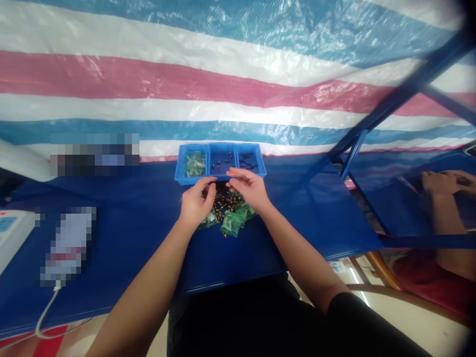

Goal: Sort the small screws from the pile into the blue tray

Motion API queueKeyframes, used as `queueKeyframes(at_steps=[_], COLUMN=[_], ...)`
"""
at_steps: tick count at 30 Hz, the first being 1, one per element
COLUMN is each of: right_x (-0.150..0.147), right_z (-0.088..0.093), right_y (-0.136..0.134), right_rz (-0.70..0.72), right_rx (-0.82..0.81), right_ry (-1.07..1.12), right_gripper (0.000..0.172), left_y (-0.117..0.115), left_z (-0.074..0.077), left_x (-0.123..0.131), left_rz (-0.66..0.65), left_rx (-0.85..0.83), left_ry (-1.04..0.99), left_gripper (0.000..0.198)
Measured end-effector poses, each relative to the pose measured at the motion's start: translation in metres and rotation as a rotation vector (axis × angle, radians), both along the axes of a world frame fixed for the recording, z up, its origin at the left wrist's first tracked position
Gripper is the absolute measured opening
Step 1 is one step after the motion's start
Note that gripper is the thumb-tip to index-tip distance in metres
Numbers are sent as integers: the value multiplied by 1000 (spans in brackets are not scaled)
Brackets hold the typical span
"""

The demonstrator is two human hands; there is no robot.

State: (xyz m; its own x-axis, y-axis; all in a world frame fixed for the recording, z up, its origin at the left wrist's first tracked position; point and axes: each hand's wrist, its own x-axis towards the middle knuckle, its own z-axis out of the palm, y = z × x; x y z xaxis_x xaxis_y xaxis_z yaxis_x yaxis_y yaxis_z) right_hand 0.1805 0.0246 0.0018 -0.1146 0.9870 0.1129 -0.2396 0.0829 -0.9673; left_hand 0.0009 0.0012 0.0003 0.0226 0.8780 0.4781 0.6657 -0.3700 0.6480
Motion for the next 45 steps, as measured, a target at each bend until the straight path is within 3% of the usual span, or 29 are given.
queueKeyframes(at_steps=[5, 10, 14, 18, 21, 24, 31, 36, 41, 45], right_x=[5, 6, 9, 12, 12, 11, 9, 11, 11, 10], right_z=[-1, 13, 24, 25, 20, 15, 11, 13, 12, 13], right_y=[-3, -13, -20, -25, -24, -19, -12, -10, -10, -9], right_rz=[-65, 276, 548, 638, 592, 530, 407, 283, 88, -19], right_rx=[136, 448, 538, 548, 557, 556, 565, 476, 305, 229], right_ry=[-390, -755, -966, -1157, -1193, -1188, -1167, -950, -704, -591], right_gripper=[20, 15, 37, 67, 75, 71, 40, 22, 35, 40], left_y=[0, 1, 1, 1, 1, 1, 2, 1, 0, 2], left_z=[1, 1, 1, 1, 1, 1, 0, 2, 1, -2], left_x=[0, 0, -1, -1, 0, 0, -3, -3, -2, -2], left_rz=[38, 66, 63, 69, 71, 64, 72, 26, -108, -137], left_rx=[10, 39, 33, 28, 32, 33, 14, 8, -29, -33], left_ry=[-4, -13, -15, -20, -23, -25, -32, -39, -40, -41], left_gripper=[27, 25, 26, 27, 26, 25, 26, 26, 26, 26])
